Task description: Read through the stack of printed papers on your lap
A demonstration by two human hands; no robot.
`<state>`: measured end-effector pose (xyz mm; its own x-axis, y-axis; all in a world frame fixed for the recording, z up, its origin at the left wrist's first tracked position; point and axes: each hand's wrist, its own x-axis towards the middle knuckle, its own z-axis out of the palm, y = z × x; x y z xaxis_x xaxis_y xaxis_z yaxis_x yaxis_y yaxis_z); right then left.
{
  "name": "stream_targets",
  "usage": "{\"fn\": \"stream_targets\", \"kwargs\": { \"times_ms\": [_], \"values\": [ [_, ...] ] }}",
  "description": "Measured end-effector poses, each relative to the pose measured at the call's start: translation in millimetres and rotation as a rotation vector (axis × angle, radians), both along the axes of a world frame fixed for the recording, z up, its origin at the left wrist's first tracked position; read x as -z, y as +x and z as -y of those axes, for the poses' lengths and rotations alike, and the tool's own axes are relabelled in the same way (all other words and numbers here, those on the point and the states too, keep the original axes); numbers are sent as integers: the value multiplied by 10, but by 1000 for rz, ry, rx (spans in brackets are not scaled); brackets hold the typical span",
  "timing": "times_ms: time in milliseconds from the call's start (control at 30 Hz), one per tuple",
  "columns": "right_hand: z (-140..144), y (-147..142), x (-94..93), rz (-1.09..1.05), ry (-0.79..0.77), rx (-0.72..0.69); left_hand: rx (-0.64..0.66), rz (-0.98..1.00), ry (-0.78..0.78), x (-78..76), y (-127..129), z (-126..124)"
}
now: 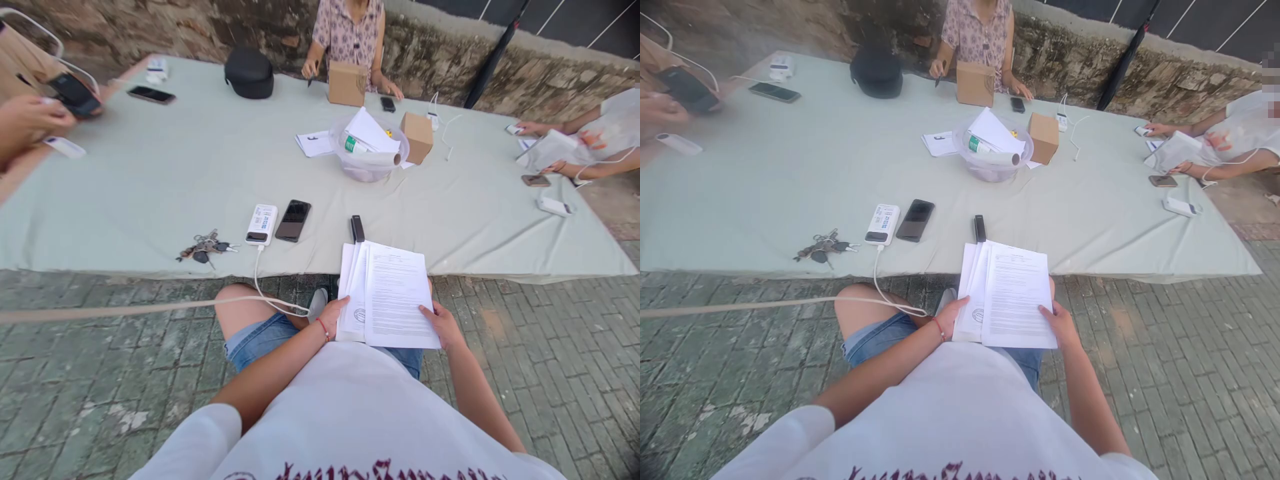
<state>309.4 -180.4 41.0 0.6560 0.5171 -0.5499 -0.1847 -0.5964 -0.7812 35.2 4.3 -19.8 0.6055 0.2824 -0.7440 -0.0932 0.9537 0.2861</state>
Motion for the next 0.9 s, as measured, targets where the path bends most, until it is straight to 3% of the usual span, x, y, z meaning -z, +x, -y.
{"fn": "stream_targets", "kwargs": {
  "times_ms": [133,333,567,733,900],
  "values": [
    [-37,-18,-34,-4,-11,-2,56,21,-125,-75,12,-18],
    [-82,-108,-74,-108,17,-42,51,62,-114,-146,-1,-10],
    [138,173,-158,-137,-2,0,60,72,-131,-152,-6,-9],
    [224,293,-210,-192,11,-43,61,85,-70,-147,16,3],
    [74,146,-200,-229,40,-100,40,96,15,-192,40,22]
  ]
}}
